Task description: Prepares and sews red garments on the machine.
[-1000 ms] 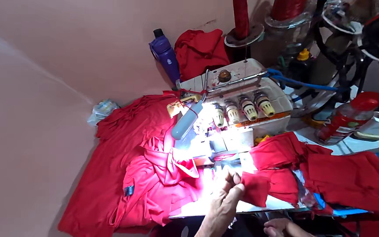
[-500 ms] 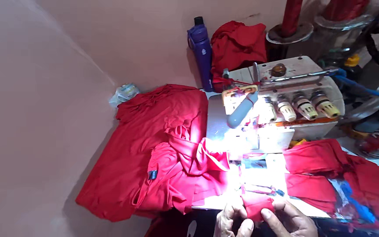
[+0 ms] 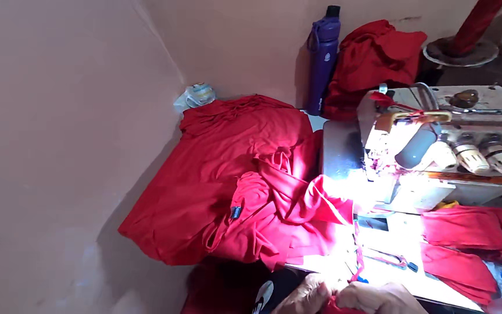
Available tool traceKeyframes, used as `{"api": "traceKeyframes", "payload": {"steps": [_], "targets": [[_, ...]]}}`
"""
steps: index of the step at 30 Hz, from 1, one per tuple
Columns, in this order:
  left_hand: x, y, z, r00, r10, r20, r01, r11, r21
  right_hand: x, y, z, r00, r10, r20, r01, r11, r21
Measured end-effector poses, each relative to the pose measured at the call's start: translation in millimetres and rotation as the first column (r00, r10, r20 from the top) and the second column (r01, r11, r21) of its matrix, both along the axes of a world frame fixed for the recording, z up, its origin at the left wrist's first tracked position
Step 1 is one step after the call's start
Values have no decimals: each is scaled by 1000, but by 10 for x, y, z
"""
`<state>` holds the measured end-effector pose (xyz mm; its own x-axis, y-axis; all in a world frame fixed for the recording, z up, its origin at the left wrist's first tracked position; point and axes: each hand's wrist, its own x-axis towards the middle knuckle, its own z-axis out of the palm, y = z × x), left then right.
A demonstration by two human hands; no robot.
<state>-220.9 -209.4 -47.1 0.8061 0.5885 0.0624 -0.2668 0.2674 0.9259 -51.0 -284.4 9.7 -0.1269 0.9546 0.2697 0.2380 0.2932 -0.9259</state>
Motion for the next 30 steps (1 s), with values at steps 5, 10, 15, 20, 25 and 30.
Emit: {"api": "traceKeyframes", "payload": {"steps": [5,10,15,20,25,30], "targets": [[-53,206,-287,925,-80,371,77,997,24,-4,65,-94,998,10,-55,-7,998,61],[-128,258,-283,934,-113,338,138,989,-51,-23,46,-140,994,-20,-106,25,998,49],[-100,288,-461,941,-55,333,60,998,-4,-37,11,-147,985,-106,-135,115,991,62],[-206,467,-296,955,187,228,-253,917,307,-62,30,-381,880,-474,-2,462,857,227],[-101,493,-193,880,447,157,-456,709,538,-200,151,-628,786,-613,-76,605,738,299],[-23,579,-148,873,471,125,-449,679,581,-250,285,-741,736,-660,-154,673,685,279]]}}
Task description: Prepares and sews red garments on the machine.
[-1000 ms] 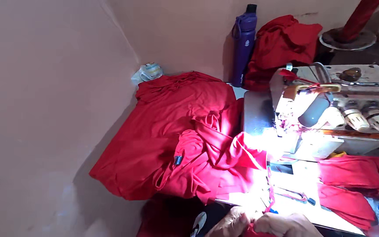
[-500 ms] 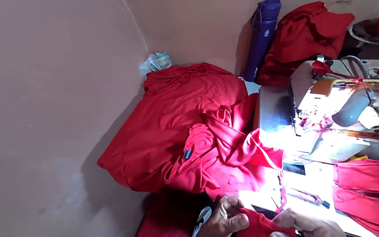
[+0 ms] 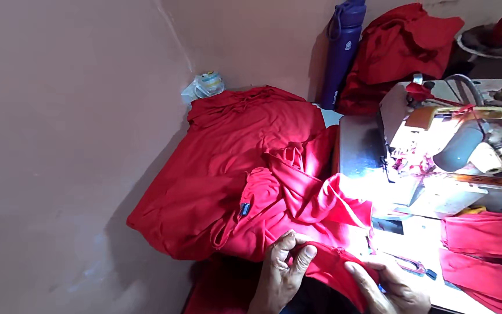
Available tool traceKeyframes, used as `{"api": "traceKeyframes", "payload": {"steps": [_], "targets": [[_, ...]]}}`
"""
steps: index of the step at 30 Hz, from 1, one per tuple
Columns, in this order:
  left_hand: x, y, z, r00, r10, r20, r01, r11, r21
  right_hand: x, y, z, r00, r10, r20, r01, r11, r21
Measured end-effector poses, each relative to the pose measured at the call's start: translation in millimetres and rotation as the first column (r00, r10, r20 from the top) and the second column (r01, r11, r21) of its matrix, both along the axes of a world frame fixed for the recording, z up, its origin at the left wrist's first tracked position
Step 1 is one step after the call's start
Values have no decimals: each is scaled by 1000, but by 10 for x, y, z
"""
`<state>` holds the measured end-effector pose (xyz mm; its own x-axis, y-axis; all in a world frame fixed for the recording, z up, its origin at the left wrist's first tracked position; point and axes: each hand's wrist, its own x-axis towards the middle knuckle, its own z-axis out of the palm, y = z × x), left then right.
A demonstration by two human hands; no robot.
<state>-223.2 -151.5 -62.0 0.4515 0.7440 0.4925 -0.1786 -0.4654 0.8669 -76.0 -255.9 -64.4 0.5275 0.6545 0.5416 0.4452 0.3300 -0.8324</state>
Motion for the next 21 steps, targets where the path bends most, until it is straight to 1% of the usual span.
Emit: {"api": "traceKeyframes", "payload": {"steps": [5,10,13,15,16,18,19,21], "targets": [[95,149,65,997,31,-75,-28,999,38,-7,141,5,993,-23,-112,27,999,34],[422,439,359,989,109,-99,-92,982,163,94,343,196,989,-54,-139,64,995,71],[641,628,513,955,189,-229,-130,959,251,143,494,289,972,-121,-200,141,986,92],[752,700,607,907,208,-368,-115,959,258,189,552,302,963,-154,-221,168,985,44],[795,728,635,885,192,-424,-97,967,236,214,567,287,964,-172,-205,174,985,-9],[863,760,648,859,178,-480,-85,974,208,261,605,221,965,-230,-126,209,965,-161],[882,753,649,856,193,-480,-100,972,212,273,628,187,962,-260,-89,237,949,-210],[905,726,625,876,281,-393,-176,943,282,294,676,139,957,-288,-44,273,939,-211]]}}
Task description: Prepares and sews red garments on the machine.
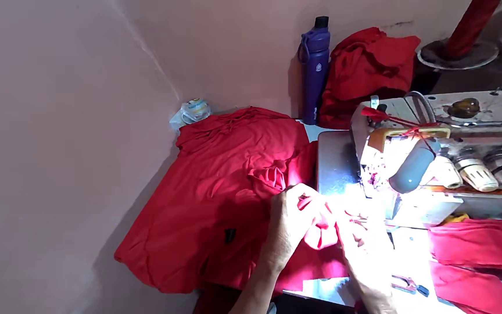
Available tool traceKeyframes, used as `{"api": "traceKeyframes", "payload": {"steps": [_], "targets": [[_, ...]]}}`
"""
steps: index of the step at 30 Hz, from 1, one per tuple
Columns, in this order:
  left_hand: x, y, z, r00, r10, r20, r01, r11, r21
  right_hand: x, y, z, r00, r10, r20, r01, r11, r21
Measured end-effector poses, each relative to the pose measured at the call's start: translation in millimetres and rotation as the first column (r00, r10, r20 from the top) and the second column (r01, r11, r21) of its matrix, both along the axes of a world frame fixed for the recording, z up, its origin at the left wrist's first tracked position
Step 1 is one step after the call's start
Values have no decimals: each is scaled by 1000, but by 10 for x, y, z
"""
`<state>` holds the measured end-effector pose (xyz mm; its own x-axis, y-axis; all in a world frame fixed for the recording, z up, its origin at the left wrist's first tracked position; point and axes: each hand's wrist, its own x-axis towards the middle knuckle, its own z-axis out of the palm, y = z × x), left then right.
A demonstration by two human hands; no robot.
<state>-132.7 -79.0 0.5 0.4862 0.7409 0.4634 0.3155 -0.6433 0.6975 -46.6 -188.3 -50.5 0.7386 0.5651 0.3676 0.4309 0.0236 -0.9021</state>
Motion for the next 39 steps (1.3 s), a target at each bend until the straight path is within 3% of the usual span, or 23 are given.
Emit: {"api": "traceKeyframes", "payload": {"steps": [3,6,10,12,15,19,21,23,27,33,39], "targets": [[-5,-24,-75,985,1,175,-26,989,142,23,35,-14,1000,17,20,-18,998,53],[-30,-21,-126,936,-152,317,55,954,295,49,28,11,998,-25,53,22,999,44],[11,-17,-98,914,-225,339,74,911,405,122,-29,104,978,-99,183,101,995,2],[92,-3,-72,927,-185,325,54,926,374,146,-86,99,969,-116,220,124,992,-21],[241,36,-22,966,-135,219,90,975,204,193,-229,14,990,-55,129,59,998,-24],[448,46,232,966,-195,-172,163,969,-183,223,-496,-13,991,58,-117,-58,998,5],[576,37,368,903,-236,-359,167,963,-214,242,-567,-2,983,54,-174,-52,999,15],[697,60,403,865,-257,-432,188,963,-195,294,-545,4,986,19,-168,-13,999,36],[803,137,410,896,-218,-386,131,962,-238,430,-357,-27,976,7,-217,21,992,125],[740,147,334,944,-184,-274,96,948,-305,533,-221,-7,995,-84,56,78,992,99],[570,200,337,965,-219,-143,174,945,-278,582,-241,247,995,-98,-1,97,983,-154]]}}
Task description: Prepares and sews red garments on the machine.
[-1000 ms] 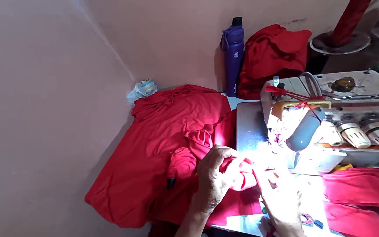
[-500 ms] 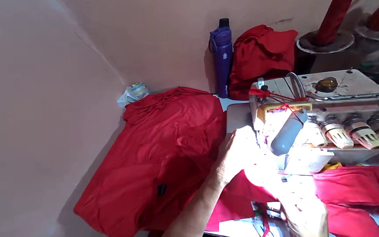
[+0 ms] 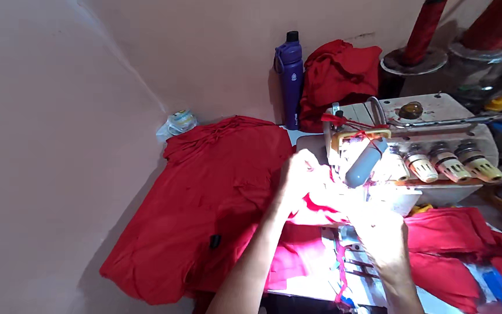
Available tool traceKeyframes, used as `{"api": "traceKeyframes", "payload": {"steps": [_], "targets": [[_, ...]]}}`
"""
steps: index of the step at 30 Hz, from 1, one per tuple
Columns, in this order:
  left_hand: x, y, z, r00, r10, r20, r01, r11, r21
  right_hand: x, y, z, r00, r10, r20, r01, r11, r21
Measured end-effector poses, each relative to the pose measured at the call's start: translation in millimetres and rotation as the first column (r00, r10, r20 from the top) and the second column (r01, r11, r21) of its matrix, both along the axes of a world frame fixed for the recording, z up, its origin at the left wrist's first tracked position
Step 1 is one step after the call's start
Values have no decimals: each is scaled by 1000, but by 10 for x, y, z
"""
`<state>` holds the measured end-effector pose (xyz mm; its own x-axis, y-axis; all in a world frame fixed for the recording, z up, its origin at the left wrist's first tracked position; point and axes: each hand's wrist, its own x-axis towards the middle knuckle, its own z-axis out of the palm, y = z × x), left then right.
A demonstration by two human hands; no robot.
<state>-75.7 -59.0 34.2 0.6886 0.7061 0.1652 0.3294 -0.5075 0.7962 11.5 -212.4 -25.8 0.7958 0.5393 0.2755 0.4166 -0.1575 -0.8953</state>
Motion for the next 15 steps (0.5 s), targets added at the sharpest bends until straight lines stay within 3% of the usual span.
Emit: {"api": "traceKeyframes", "payload": {"steps": [2,4,5,6,7,9,11,15], "targets": [[-92,5,18,985,-12,171,37,989,-141,7,-1,16,1000,4,-2,-4,1000,-9],[-169,-72,87,915,16,403,197,854,-481,39,21,1,1000,21,-3,-21,1000,-4],[-193,-118,91,871,38,491,274,790,-548,49,29,4,1000,29,-10,-29,999,-13],[-211,-155,69,846,30,533,306,790,-531,55,31,20,999,33,-19,-33,999,-31],[-211,-171,13,836,-6,548,293,850,-438,58,28,41,999,38,-22,-39,998,-47],[-179,-140,-136,878,-160,450,195,980,-31,78,20,77,997,60,-45,-63,995,-73],[-153,-107,-214,936,-237,261,128,919,374,119,23,64,994,95,-57,-99,991,-85],[-189,18,-260,981,-194,11,139,742,655,172,17,91,990,138,1,-136,974,-184]]}}
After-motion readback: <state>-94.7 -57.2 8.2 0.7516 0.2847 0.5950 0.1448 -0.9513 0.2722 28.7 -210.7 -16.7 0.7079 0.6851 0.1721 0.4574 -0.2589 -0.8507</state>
